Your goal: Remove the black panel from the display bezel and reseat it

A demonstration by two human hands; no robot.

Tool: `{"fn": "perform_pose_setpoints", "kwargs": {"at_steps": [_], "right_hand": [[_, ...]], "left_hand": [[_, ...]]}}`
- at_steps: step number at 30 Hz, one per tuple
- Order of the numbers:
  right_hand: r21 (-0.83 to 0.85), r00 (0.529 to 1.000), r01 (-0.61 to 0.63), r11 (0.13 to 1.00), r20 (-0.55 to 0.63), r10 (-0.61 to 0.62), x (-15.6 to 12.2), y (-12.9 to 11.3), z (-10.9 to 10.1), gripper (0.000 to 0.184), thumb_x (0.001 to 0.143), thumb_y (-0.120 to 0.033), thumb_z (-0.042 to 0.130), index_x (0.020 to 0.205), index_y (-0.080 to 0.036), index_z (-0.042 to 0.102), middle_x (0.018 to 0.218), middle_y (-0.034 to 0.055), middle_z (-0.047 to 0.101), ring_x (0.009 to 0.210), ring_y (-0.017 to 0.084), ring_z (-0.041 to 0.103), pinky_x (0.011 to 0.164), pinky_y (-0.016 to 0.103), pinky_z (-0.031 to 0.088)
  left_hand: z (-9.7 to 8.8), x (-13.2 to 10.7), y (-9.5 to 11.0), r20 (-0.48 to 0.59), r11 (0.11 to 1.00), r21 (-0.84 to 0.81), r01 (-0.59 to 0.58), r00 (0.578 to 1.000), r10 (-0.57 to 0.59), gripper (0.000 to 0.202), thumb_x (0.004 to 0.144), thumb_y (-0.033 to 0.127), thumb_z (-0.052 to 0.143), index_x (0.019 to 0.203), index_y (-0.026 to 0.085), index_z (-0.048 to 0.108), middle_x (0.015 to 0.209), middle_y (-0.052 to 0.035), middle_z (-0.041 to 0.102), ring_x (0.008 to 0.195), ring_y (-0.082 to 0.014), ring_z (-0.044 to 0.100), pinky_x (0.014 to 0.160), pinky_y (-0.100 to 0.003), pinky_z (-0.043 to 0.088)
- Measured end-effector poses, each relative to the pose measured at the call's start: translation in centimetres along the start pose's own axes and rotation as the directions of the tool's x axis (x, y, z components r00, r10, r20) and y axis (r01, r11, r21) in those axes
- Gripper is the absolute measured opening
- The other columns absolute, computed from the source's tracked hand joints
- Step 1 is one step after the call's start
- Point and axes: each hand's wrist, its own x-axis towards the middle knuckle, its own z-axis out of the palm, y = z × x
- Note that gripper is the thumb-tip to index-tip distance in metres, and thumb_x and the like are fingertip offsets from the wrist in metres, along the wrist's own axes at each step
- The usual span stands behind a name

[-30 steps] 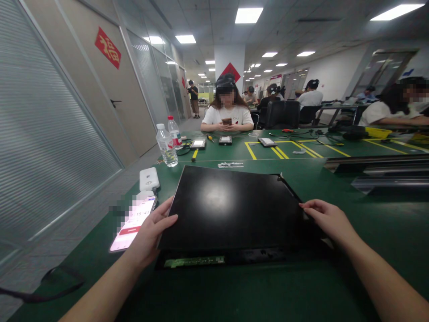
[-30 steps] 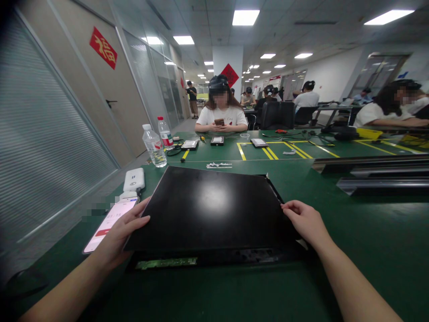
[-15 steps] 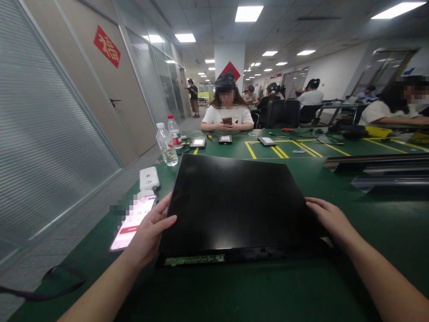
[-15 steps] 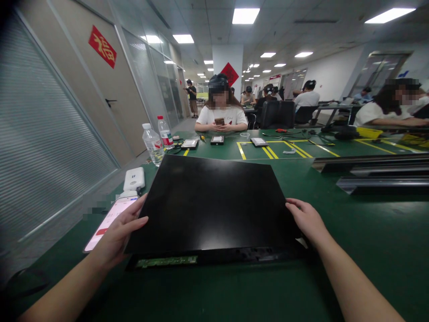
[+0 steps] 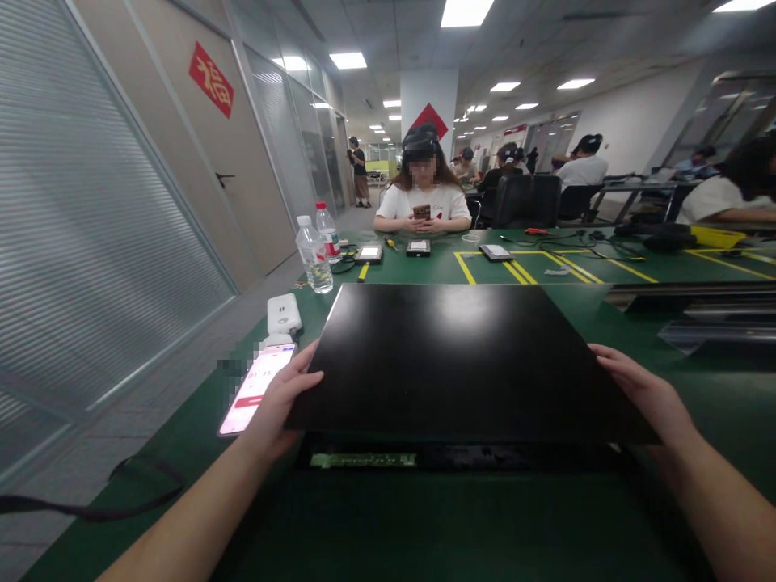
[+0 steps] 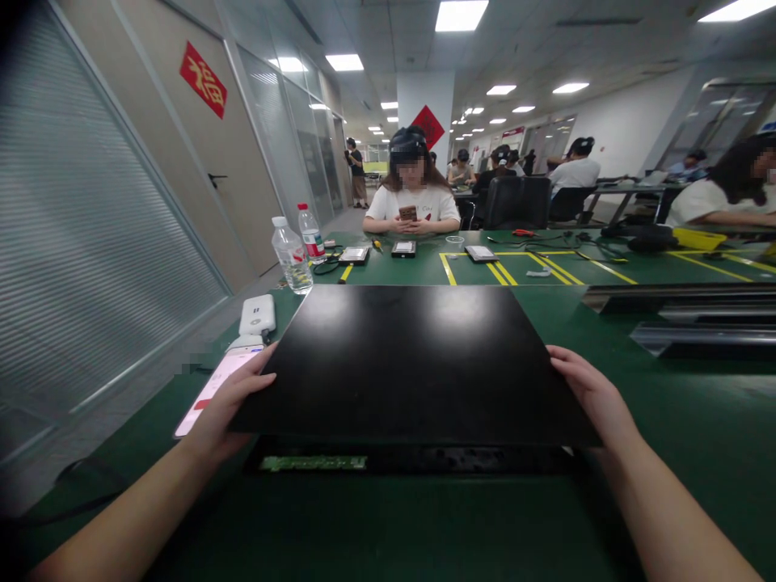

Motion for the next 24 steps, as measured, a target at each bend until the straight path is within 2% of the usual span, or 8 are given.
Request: {"fn": "perform_pose_setpoints", "kwargs": {"at_steps": [3,5,8,11,14,18,21,24], "right_hand": [[0.261,0.988,-0.140,0.955,-0.022,0.151,-1.6,-1.7,0.5,0.038,0.064,-0.022,0.074,0.101,-0.030,0.080,0.095,0.0021,0.085,0.093,0.031,0.083,0.089,0.043,0.069],[0.330,0.939,-0.290,0.898,-0.084,0.334,-2.1,-2.2,0.5,0.033,0.068,-0.016,0.072,0.097,-0.028,0.080,0.086,0.0015,0.084,0.085,0.030,0.084,0.086,0.043,0.071],[0.341,0.876,-0.441,0.830,-0.039,0.481,-2.4,-2.2,0.2,0.028,0.075,-0.011,0.068,0.098,-0.021,0.081,0.083,0.0054,0.084,0.077,0.030,0.084,0.079,0.043,0.072],[0.329,0.863,-0.473,0.818,-0.015,0.505,-2.4,-2.1,0.2,0.027,0.076,-0.008,0.066,0.096,-0.018,0.081,0.081,0.0080,0.084,0.072,0.031,0.083,0.072,0.042,0.072],[0.369,0.872,-0.412,0.833,-0.107,0.478,-2.6,-2.6,0.3,0.025,0.073,-0.007,0.063,0.088,-0.019,0.079,0.074,0.0076,0.081,0.069,0.031,0.082,0.069,0.042,0.072],[0.406,0.899,-0.226,0.885,-0.262,0.350,-2.9,-3.2,0.0,0.020,0.068,-0.009,0.066,0.076,-0.025,0.074,0.067,0.0043,0.075,0.063,0.027,0.078,0.064,0.038,0.072],[0.382,0.887,-0.021,0.924,-0.420,0.194,-2.9,-3.0,-0.2,0.018,0.066,-0.009,0.068,0.075,-0.024,0.072,0.073,0.0039,0.075,0.059,0.021,0.073,0.053,0.034,0.068],[0.417,0.874,0.129,0.900,-0.477,0.096,-2.5,-2.3,-0.3,0.023,0.062,-0.007,0.069,0.079,-0.023,0.070,0.085,0.0055,0.077,0.070,0.023,0.076,0.054,0.039,0.070]], "left_hand": [[-0.3,0.2,-0.7,0.055,1.000,-0.014,0.023,0.998,-0.022,0.079,0.074,0.027,0.090,0.151,0.019,0.071,0.134,-0.0128,0.082,0.119,-0.0391,0.079,0.097,-0.041,0.065],[-0.5,0.3,-1.0,0.083,0.999,-0.004,0.038,0.996,-0.038,0.079,0.076,0.031,0.090,0.151,0.018,0.071,0.134,-0.0136,0.082,0.115,-0.0383,0.080,0.088,-0.038,0.065],[-0.9,0.3,-0.9,0.087,0.997,0.047,0.061,0.994,-0.065,0.076,0.080,0.037,0.089,0.151,0.018,0.071,0.134,-0.0138,0.082,0.113,-0.0371,0.080,0.078,-0.033,0.063],[-1.1,0.3,-0.6,0.063,0.994,0.105,0.018,0.998,-0.024,0.070,0.081,0.043,0.086,0.145,0.016,0.076,0.133,-0.0141,0.082,0.119,-0.0391,0.078,0.089,-0.038,0.063],[-1.2,0.5,-0.7,0.027,0.962,0.260,-0.085,0.996,0.081,0.059,0.090,0.054,0.077,0.136,0.018,0.081,0.137,-0.0141,0.081,0.130,-0.0417,0.072,0.106,-0.046,0.059],[-1.1,0.9,-1.1,0.015,0.801,0.574,-0.170,0.980,0.197,0.056,0.101,0.062,0.059,0.133,0.022,0.081,0.140,-0.0129,0.079,0.140,-0.0395,0.067,0.118,-0.050,0.053],[-1.3,1.0,-1.5,0.002,0.679,0.714,-0.171,0.970,0.243,0.056,0.105,0.056,0.050,0.140,0.019,0.075,0.142,-0.0142,0.079,0.141,-0.0372,0.067,0.124,-0.055,0.048],[-1.7,1.0,-2.3,0.142,0.462,0.844,-0.270,0.945,0.294,0.050,0.103,0.045,0.056,0.143,0.020,0.071,0.148,-0.0147,0.075,0.145,-0.0375,0.064,0.130,-0.062,0.040]]}}
